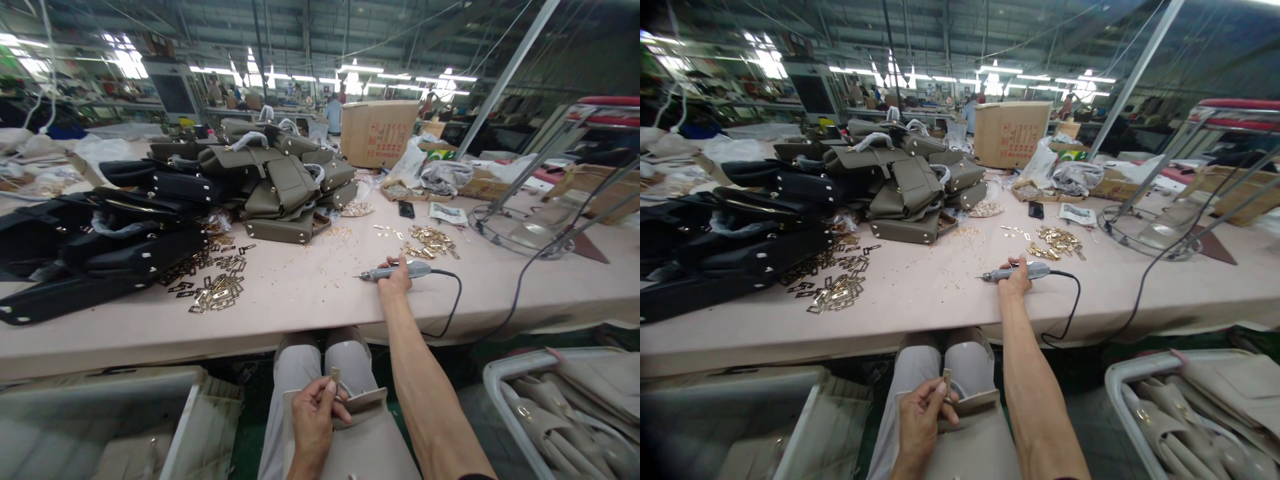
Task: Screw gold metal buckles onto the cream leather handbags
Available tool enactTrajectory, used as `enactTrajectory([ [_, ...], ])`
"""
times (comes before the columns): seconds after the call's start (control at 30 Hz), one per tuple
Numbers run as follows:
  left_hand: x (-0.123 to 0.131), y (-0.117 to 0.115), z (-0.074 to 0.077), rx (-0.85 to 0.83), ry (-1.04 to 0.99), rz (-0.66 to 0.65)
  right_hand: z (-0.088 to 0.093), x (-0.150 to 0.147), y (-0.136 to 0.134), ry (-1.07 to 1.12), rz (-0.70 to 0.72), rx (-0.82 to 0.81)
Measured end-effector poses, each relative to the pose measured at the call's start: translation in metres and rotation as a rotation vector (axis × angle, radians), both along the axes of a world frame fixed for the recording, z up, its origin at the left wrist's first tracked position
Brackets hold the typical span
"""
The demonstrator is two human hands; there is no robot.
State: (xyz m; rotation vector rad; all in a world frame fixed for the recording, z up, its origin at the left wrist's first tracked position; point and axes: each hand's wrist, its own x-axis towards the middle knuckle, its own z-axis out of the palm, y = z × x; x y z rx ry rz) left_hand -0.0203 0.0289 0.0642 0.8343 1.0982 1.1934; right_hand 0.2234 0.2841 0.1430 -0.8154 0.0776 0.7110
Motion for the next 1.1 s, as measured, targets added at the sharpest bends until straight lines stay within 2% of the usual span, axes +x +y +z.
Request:
enactTrajectory([
  [1.1, -0.0001, -0.0008, 0.0028, -0.014, 0.007, 0.005, 0.0032, 0.0022, -0.0081, 0.016, 0.080, 0.069],
])
